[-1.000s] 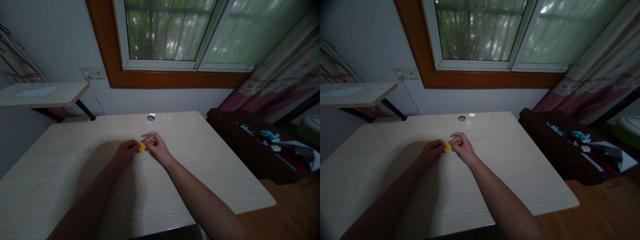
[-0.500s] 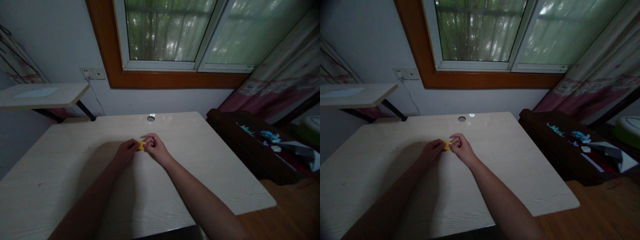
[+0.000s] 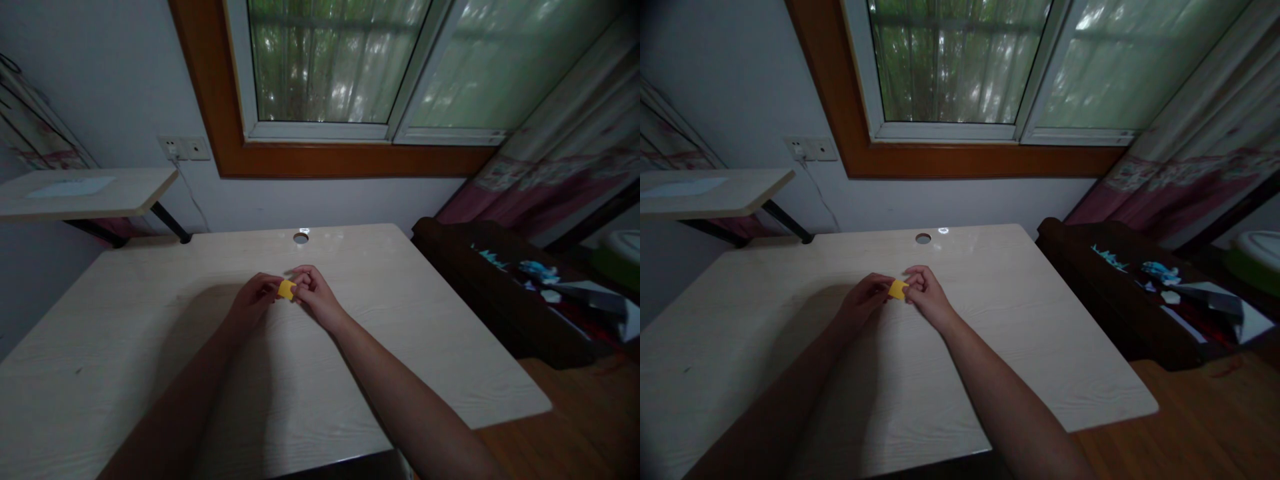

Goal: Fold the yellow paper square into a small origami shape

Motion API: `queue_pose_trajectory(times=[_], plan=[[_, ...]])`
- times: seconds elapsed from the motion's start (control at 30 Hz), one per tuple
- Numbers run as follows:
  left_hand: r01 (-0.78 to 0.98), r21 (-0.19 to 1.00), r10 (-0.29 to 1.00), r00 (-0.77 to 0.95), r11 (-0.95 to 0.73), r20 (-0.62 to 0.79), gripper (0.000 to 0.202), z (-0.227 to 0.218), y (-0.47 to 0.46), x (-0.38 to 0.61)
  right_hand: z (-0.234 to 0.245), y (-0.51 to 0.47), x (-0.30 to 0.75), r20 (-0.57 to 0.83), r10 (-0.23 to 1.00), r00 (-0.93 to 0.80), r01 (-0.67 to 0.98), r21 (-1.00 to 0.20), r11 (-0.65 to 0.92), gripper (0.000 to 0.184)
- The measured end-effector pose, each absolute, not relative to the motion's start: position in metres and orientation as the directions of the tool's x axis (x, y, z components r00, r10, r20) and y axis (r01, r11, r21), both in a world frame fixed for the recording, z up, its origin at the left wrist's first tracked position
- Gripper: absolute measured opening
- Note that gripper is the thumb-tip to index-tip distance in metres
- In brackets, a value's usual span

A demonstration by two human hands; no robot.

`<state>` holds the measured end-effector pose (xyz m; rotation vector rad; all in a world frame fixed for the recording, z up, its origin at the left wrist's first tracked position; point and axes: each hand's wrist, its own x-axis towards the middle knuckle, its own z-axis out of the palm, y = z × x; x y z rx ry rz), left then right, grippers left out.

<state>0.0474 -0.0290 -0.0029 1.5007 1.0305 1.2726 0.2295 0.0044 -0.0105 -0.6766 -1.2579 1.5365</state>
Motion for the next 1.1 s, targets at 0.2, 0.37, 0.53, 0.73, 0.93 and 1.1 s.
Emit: queue_pose_trajectory(times=[0.2,0.37,0.53,0.73,0.93,1.1], plan=[[0.087,0.938,0.934,0.162,-0.335,0.319,0.017,0.000,-0.028,0.047,-0.011,0.004,0.229,0.155,0.921,-0.357,-0.339,-0.941,0.027,0.036],[0.143,0.914,0.920,0.162,-0.379,0.356,0.015,-0.008,-0.023,0.046,-0.011,0.003,0.229,0.150,0.928,-0.342,-0.328,-0.944,0.031,0.035],[0.173,0.906,0.919,0.153,-0.386,0.363,0.013,-0.012,-0.021,0.046,-0.007,0.001,0.229,0.139,0.930,-0.339,-0.342,-0.940,0.016,0.031],[0.201,0.912,0.933,0.105,-0.358,0.344,0.013,-0.015,-0.020,0.041,-0.008,-0.003,0.230,0.175,0.915,-0.364,-0.224,-0.970,0.096,0.025],[0.174,0.926,0.941,0.107,-0.335,0.321,0.016,-0.006,-0.022,0.042,-0.015,-0.002,0.228,0.178,0.915,-0.361,-0.106,-0.983,0.149,0.026],[0.129,0.941,0.948,0.106,-0.312,0.299,0.019,-0.001,-0.026,0.044,-0.012,-0.001,0.230,0.243,0.912,-0.330,-0.060,-0.970,0.237,0.020]])
